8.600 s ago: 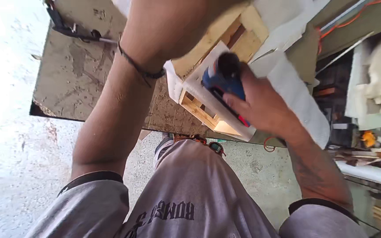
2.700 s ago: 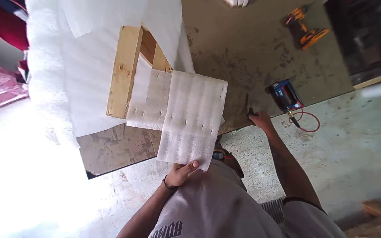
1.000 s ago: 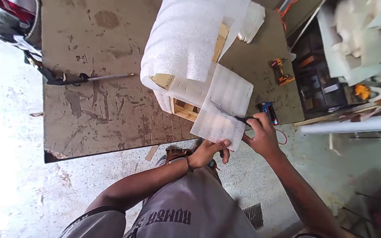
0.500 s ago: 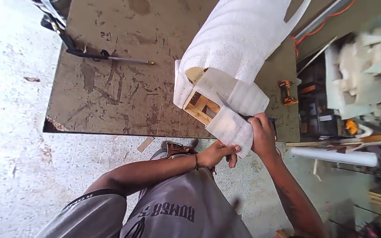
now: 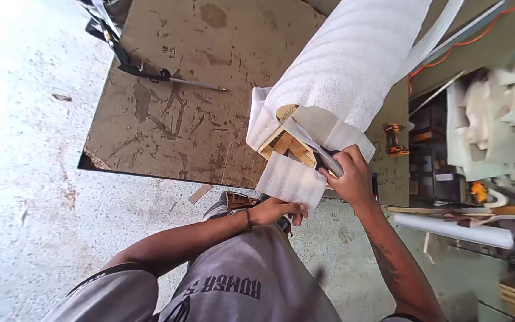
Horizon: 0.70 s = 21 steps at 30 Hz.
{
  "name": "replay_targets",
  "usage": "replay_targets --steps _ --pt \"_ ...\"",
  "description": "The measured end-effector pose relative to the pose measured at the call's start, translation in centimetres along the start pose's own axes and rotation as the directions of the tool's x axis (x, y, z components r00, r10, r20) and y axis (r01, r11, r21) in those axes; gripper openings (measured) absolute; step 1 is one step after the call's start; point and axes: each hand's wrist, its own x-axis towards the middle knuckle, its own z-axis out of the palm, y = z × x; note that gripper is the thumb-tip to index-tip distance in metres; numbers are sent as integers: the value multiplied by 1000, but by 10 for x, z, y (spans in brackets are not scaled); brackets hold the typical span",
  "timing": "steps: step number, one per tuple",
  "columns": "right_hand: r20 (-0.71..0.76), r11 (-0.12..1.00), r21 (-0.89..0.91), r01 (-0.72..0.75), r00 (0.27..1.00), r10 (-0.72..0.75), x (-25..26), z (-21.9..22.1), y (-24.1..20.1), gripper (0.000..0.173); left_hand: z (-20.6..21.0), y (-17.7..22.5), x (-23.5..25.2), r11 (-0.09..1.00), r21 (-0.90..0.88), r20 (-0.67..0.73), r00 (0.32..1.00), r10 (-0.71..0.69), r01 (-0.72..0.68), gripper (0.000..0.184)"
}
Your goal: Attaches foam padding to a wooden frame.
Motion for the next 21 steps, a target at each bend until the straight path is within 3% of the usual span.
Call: replay_targets --steps 6,10,13,17,19,21 --pt "23 1000 3 17 1000 -17 16 7 -14 42 -31 -5 -25 1000 1 -37 999 -1 1 37" --pt "51 1000 -1 29 998 -29 9 -1 -14 28 -51 -12 -27 991 56 38 992 123 -125 52" --pt "93 1000 16 -2 996 1 -9 -10 -15 29 -59 -4 -26 982 102 -15 987 160 -158 61" --pt "74 979 189 -81 995 68 -51 -15 -13 33 -61 10 -11 944 213 -227 928 297 -251 37" --pt "-39 932 352 -83 994 104 -73 -18 -6 32 -57 22 3 901 330 -302 873 384 -283 25" --pt "-198 866 494 -78 960 199 -95 -20 5 26 -52 36 18 784 533 -294 799 524 -318 22"
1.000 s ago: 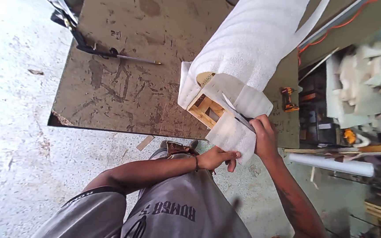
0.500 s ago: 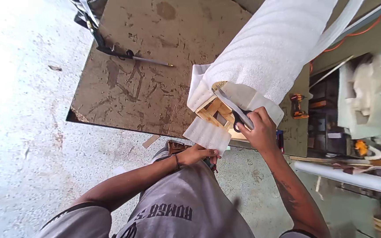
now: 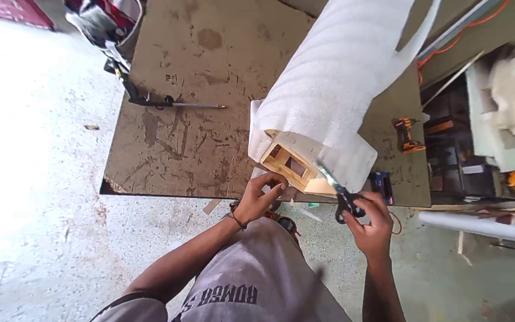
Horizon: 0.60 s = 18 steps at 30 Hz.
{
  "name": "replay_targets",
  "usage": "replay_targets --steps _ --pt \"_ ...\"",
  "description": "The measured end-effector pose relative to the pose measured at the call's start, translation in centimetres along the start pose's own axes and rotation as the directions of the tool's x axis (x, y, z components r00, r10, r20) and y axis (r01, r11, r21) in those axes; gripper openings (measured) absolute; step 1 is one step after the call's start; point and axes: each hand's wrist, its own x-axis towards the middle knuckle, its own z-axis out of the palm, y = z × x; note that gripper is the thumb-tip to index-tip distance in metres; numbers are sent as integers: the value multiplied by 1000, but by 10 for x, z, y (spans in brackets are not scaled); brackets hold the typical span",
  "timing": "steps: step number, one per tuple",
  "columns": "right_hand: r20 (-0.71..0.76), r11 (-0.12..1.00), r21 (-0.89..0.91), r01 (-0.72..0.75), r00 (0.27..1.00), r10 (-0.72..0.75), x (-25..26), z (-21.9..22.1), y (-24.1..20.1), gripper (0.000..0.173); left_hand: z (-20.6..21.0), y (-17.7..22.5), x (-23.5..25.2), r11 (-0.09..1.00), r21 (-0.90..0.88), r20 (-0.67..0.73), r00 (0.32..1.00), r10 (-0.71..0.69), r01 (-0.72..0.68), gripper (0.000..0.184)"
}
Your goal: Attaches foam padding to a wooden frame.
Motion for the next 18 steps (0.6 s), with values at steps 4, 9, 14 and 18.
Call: replay_targets --steps 4,9,14,18 --pt "-260 959 253 -124 947 191 -35 -23 33 24 4 28 27 857 363 -104 898 427 -366 14" --pt "-233 813 397 -426 810 539 -67 -18 117 32 -2 78 63 499 685 -50 649 759 -531 23" --pt "-136 696 244 -675 687 714 -90 30 246 37 24 111 85 350 816 -112 468 877 -461 37" --pt "-69 592 81 -802 588 806 -92 58 323 44 84 117 82 363 785 141 715 685 -502 14"
